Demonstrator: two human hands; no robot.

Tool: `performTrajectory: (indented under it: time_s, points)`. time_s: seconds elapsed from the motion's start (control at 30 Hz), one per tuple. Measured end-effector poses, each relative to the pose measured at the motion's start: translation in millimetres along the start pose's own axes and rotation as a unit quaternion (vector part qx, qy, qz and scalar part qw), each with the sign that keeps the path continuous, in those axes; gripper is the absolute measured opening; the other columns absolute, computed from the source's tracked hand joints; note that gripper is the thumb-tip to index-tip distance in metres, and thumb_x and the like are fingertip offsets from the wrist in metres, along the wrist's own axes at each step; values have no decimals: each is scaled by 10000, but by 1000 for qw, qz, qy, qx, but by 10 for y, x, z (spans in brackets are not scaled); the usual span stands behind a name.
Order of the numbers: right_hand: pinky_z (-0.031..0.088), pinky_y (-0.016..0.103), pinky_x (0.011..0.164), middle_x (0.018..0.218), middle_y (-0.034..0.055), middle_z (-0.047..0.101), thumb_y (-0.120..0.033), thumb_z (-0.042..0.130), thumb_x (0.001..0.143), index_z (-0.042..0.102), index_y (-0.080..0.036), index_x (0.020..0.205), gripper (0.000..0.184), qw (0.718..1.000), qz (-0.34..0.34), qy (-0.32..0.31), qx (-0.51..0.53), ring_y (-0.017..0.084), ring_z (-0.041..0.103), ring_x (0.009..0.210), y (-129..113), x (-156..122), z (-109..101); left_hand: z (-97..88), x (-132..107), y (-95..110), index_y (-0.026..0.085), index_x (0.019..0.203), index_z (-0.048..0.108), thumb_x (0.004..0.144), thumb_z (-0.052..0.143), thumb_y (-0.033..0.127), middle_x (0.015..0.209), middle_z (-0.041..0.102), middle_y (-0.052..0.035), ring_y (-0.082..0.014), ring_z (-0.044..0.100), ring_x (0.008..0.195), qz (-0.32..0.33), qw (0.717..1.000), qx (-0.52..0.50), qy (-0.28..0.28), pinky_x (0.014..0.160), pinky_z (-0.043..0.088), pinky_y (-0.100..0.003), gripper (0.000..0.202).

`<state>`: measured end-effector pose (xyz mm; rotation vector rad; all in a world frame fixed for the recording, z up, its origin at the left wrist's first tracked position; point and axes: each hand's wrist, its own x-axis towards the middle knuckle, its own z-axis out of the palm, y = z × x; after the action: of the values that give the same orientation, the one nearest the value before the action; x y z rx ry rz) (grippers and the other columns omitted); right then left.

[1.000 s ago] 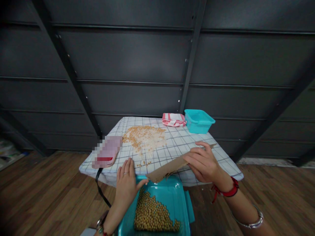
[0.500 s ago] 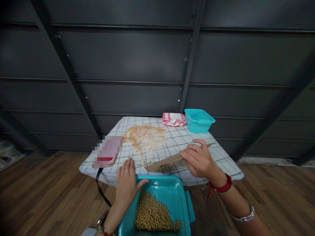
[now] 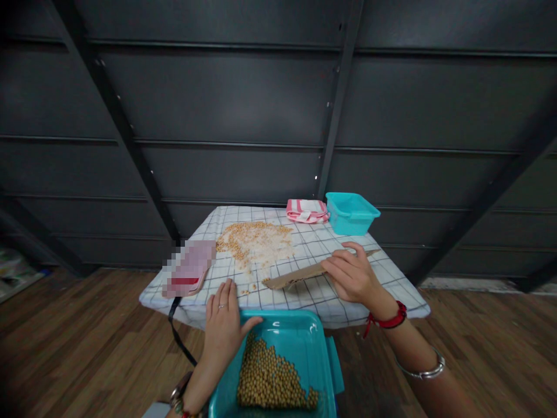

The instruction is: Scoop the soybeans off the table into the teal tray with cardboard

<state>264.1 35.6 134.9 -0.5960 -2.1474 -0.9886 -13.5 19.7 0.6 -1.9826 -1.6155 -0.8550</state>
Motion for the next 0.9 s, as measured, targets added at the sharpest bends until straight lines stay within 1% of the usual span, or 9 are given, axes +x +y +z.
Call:
performTrajectory:
  time_s: [0.13, 0.23, 0.37, 0.47, 0.57, 0.67, 0.9]
  points:
    - [390, 412, 773, 697, 21, 640, -73, 453, 757, 543, -185, 898, 201, 1000, 11, -11, -16, 173, 545, 692, 51, -51, 53, 6, -6, -1, 5, 1263, 373, 689, 286, 739, 1228, 508, -243, -336, 441, 1149, 1, 1000, 8, -3, 951, 324, -489, 937]
    - [388, 410, 779, 703, 14, 640, -78, 462, 762, 543, -192, 905, 200, 1000, 19, -9, -20, 169, 546, 687, 40, -47, 47, 7, -8, 0, 16, 1275, 364, 680, 293, 745, 1237, 501, -242, -336, 432, 1159, -3, 1000, 11, -12, 958, 318, -494, 944]
    - [393, 403, 774, 699, 6, 632, -87, 481, 764, 541, -209, 922, 209, 999, 41, 16, -30, 165, 543, 674, 41, -18, 8, 2, -3, -1, 21, 1283, 352, 678, 335, 735, 1247, 490, -245, -339, 424, 1166, -5, 1000, 7, -24, 959, 318, -504, 936]
    - [395, 397, 767, 690, 6, 625, -90, 495, 759, 541, -209, 915, 202, 997, 53, 24, -44, 167, 538, 667, 82, -6, 23, -7, 5, -1, 26, 1281, 356, 674, 355, 731, 1243, 495, -242, -335, 434, 1159, -7, 1000, 5, -24, 956, 325, -496, 930]
    - [386, 398, 774, 687, 8, 622, -86, 493, 758, 540, -201, 911, 197, 998, 49, 6, -49, 171, 536, 677, 111, 2, 75, -21, 12, 1, 2, 1264, 367, 677, 348, 731, 1233, 500, -250, -338, 442, 1150, -3, 1000, 2, -16, 945, 337, -489, 936]
    - [376, 396, 778, 677, 7, 619, -85, 484, 758, 539, -192, 909, 194, 998, 41, -13, -44, 172, 533, 683, 99, 13, 119, -32, 17, 7, 4, 1256, 378, 682, 343, 730, 1232, 505, -244, -338, 444, 1148, -4, 1000, 3, -15, 943, 339, -486, 926]
    - [371, 392, 785, 695, -3, 627, -84, 470, 748, 545, -208, 920, 225, 999, 33, -3, -17, 163, 539, 685, 49, 22, 93, -10, 6, 16, 11, 1271, 363, 677, 371, 724, 1240, 498, -245, -339, 428, 1163, -13, 1000, -2, -17, 956, 323, -495, 927]
